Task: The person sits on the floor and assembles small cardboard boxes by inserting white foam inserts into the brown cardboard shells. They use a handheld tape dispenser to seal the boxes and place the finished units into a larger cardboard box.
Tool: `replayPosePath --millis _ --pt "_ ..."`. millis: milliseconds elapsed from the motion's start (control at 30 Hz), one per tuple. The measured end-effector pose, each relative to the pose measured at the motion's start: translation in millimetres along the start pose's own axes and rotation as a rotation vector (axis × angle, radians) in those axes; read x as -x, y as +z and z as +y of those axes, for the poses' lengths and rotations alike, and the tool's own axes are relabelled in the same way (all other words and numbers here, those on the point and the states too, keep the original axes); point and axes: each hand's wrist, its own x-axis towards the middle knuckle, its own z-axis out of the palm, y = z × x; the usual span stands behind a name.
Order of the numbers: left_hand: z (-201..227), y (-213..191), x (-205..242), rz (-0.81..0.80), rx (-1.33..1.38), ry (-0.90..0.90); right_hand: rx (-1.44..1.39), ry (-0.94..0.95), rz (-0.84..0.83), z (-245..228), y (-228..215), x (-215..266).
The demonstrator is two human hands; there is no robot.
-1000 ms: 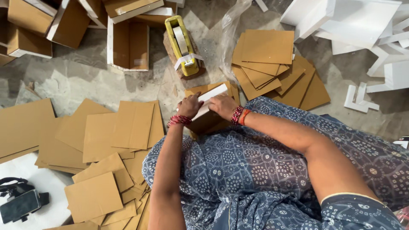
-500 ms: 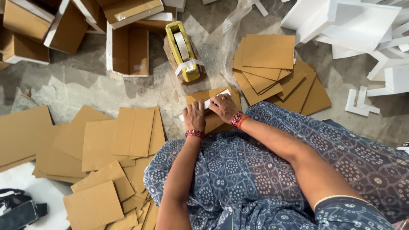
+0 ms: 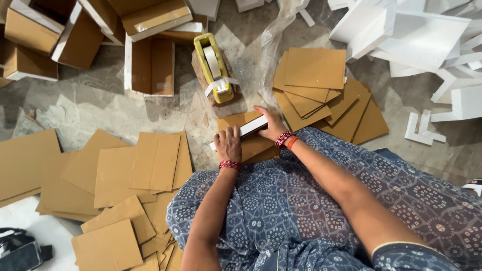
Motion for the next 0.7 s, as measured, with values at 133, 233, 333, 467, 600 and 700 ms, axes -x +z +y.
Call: replayPosePath --millis 133,233,333,467,600,700 --pt "3 -14 -6 -0.033 0.152 -0.046 -0.024 0.058 -0.056 14 -1 3" --pt "4 -16 -8 -0.062 0.162 -0.052 0.091 0.022 0.064 13 15 4" --pt "10 -8 -11 -0.087 0.058 -0.052 0.203 -0.022 0.056 16 15 5" --pt "4 -5 -17 -0.068 0.098 -0.027 0.48 -0.274 -0.073 3 -23 -25" --pt "-12 -5 -7 -0.051 0.134 -0.034 0.552 -0.026 -0.267 -3 -5 -31" --pt "-34 -9 -23 -0.016 0.255 -0.04 0.499 -0.178 -0.112 14 28 -41"
